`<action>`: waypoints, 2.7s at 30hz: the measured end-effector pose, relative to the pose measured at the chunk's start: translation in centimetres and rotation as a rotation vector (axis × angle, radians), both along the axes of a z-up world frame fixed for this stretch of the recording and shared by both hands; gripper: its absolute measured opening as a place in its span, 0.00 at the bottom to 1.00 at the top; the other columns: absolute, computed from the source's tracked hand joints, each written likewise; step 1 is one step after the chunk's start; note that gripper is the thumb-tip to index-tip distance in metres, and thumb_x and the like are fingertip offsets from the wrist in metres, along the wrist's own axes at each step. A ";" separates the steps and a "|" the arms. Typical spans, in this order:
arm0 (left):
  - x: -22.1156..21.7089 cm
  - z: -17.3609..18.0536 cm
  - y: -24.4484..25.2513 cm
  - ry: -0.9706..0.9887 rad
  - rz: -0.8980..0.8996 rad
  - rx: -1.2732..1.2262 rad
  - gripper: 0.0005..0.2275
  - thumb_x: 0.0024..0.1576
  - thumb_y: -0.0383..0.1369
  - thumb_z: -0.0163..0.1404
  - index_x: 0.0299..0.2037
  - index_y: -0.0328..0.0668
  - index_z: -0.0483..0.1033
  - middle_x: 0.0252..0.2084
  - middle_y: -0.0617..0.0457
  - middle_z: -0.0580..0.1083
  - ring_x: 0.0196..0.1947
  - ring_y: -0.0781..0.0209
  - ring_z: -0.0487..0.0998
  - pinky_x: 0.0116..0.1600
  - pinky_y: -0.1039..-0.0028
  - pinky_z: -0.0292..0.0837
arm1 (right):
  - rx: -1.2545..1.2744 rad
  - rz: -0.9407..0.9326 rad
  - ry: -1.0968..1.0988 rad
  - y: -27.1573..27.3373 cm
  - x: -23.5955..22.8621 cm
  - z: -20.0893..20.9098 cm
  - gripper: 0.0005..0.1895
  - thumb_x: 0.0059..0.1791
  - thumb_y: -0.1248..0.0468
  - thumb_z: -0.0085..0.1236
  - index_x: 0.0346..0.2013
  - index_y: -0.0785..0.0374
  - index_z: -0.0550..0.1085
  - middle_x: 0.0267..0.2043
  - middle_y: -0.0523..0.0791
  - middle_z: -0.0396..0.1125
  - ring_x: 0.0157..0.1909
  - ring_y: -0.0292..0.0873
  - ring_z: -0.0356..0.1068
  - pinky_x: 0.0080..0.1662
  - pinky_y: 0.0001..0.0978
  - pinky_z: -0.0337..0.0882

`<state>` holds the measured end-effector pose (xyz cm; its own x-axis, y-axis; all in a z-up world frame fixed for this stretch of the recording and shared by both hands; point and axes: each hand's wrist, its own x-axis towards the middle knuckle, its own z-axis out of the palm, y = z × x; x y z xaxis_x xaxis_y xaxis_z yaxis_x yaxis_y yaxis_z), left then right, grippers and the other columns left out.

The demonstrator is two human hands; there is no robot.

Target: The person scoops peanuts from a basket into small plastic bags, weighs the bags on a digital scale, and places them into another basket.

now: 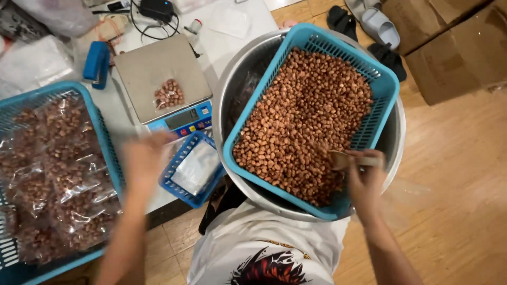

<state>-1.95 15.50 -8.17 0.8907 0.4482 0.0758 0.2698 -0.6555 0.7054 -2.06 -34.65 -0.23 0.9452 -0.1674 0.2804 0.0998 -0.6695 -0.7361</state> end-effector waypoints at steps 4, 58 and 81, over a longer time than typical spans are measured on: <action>-3.6 -3.9 -8.6 0.314 -0.367 0.277 0.11 0.57 0.28 0.52 0.44 0.59 0.81 0.44 0.55 0.79 0.51 0.46 0.78 0.50 0.58 0.77 | 0.091 0.058 0.033 4.5 2.5 1.1 0.09 0.55 0.70 0.59 0.44 0.66 0.66 0.36 0.58 0.71 0.43 0.61 0.74 0.44 0.53 0.72; 16.7 -3.2 3.2 -0.637 0.340 -0.271 0.09 0.54 0.33 0.60 0.44 0.49 0.82 0.45 0.53 0.78 0.44 0.59 0.80 0.54 0.72 0.74 | 0.823 0.042 0.136 -0.2 3.8 0.4 0.12 0.57 0.67 0.57 0.48 0.50 0.64 0.47 0.45 0.71 0.50 0.34 0.75 0.44 0.13 0.72; 2.5 7.9 9.5 -0.361 0.040 0.523 0.21 0.58 0.24 0.60 0.61 0.34 0.70 0.64 0.32 0.69 0.64 0.26 0.65 0.62 0.42 0.56 | 0.038 0.073 -0.214 -1.2 14.5 -0.7 0.18 0.58 0.75 0.62 0.26 0.62 0.68 0.41 0.47 0.61 0.50 0.45 0.63 0.51 0.37 0.64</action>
